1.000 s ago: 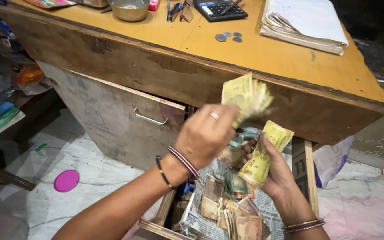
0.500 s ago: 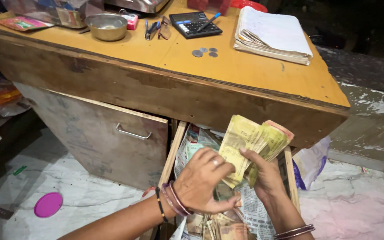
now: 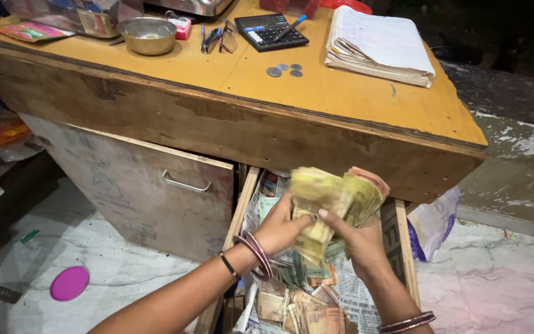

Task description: The person counts and organizes Indian rupee banknotes from a drawer, separating them by denomination and stacking them on the counter. The person uses a stapler to secure some stacks of notes.

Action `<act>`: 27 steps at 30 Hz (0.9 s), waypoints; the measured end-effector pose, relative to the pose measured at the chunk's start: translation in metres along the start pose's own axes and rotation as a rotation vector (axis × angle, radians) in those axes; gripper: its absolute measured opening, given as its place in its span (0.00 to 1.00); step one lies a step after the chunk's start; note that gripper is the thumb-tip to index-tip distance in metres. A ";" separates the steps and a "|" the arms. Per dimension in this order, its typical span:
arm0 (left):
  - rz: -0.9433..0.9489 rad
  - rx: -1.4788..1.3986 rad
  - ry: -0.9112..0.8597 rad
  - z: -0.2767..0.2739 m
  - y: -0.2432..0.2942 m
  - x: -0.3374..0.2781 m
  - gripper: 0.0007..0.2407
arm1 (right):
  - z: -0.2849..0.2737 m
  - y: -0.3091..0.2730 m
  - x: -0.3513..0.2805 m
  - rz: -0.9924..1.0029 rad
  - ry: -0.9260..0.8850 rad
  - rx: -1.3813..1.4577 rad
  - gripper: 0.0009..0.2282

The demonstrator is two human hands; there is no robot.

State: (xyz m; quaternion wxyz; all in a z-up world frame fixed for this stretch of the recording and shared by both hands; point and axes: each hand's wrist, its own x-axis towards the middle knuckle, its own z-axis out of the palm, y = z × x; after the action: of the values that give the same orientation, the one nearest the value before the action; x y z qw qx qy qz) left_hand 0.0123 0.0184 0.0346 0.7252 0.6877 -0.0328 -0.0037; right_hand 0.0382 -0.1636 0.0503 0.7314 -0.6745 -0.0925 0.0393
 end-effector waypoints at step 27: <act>-0.332 -0.719 -0.261 -0.024 -0.060 0.016 0.15 | -0.004 0.004 0.005 0.146 0.013 0.022 0.21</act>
State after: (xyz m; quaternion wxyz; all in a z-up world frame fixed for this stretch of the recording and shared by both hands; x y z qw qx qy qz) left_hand 0.0316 0.0383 -0.0257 0.8984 0.3804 -0.0097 -0.2191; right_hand 0.0437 -0.1664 0.0468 0.7345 -0.6717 -0.0381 0.0890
